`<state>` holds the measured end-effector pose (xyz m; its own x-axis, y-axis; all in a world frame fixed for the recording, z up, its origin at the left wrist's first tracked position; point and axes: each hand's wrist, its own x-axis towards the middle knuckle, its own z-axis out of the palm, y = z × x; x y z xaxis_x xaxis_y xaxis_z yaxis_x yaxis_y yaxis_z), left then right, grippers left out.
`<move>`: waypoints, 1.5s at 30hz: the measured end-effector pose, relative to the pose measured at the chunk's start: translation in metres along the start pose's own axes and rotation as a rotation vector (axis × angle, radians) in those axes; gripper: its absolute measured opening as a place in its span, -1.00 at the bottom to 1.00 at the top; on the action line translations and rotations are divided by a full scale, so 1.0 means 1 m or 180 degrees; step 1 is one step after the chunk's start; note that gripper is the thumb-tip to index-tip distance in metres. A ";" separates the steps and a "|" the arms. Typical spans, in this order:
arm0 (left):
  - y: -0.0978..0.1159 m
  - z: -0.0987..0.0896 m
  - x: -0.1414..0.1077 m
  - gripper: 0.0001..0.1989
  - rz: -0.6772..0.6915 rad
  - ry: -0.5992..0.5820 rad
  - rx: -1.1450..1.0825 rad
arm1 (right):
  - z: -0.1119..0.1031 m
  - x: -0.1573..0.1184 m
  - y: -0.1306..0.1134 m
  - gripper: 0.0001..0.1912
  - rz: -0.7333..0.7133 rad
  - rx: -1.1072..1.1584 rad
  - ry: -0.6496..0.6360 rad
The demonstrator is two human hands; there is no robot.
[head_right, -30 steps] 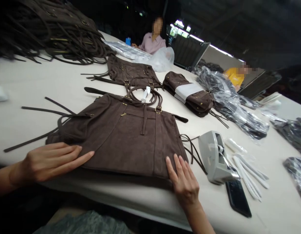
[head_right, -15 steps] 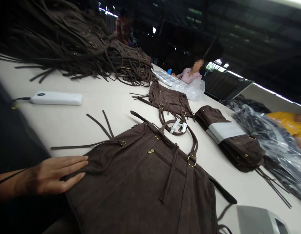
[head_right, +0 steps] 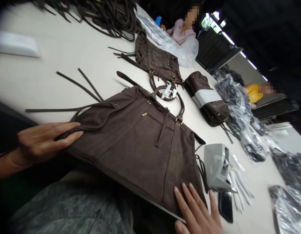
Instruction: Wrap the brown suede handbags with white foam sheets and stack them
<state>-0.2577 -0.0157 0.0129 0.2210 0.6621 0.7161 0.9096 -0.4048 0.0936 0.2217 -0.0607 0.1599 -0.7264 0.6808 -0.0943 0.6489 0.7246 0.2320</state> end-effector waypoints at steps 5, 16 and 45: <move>-0.005 0.000 0.005 -0.67 0.0088 -0.0153 0.0044 | -0.079 0.084 -0.017 -0.42 -0.0563 0.0267 0.0220; 0.000 0.008 0.003 -0.78 0.0293 0.0421 -0.0055 | -0.008 0.272 -0.102 -0.59 -0.2494 0.1387 0.1932; 0.007 -0.027 0.098 -0.54 -0.2570 0.0410 -0.2161 | -0.005 0.355 -0.060 -0.81 0.1873 0.4742 0.1980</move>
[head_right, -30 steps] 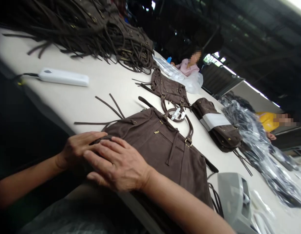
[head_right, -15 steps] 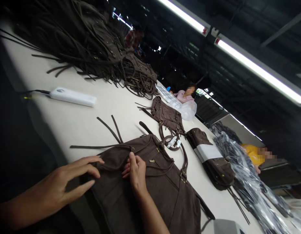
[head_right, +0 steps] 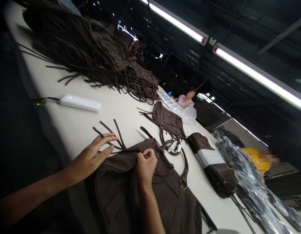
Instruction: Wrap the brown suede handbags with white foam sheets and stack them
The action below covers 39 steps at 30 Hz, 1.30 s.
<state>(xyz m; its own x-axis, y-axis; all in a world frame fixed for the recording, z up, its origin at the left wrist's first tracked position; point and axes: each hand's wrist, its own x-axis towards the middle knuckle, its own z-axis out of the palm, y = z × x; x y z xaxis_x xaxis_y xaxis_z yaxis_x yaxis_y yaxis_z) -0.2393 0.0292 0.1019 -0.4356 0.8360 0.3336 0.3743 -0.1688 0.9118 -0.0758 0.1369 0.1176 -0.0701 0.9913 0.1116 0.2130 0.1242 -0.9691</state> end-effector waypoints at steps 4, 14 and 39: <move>0.022 0.021 0.038 -0.49 -0.0688 -0.1585 -0.0921 | -0.011 0.000 -0.012 -0.77 0.0063 0.0075 -0.0026; -0.007 0.040 0.035 -0.38 -0.1724 -0.3096 -0.2398 | 0.007 -0.010 -0.001 -0.89 -0.0540 -0.0547 -0.0188; 0.003 0.036 -0.020 -0.72 -0.0101 -0.0794 0.1003 | 0.039 0.043 0.043 -0.61 -0.0756 -0.1640 -0.1707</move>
<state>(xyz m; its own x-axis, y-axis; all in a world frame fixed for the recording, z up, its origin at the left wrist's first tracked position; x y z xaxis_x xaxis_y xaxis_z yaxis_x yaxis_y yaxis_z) -0.2000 0.0311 0.0894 -0.2533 0.9459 0.2027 0.6135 -0.0049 0.7897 -0.1079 0.1834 0.0719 -0.6040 0.7951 0.0546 0.5499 0.4653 -0.6936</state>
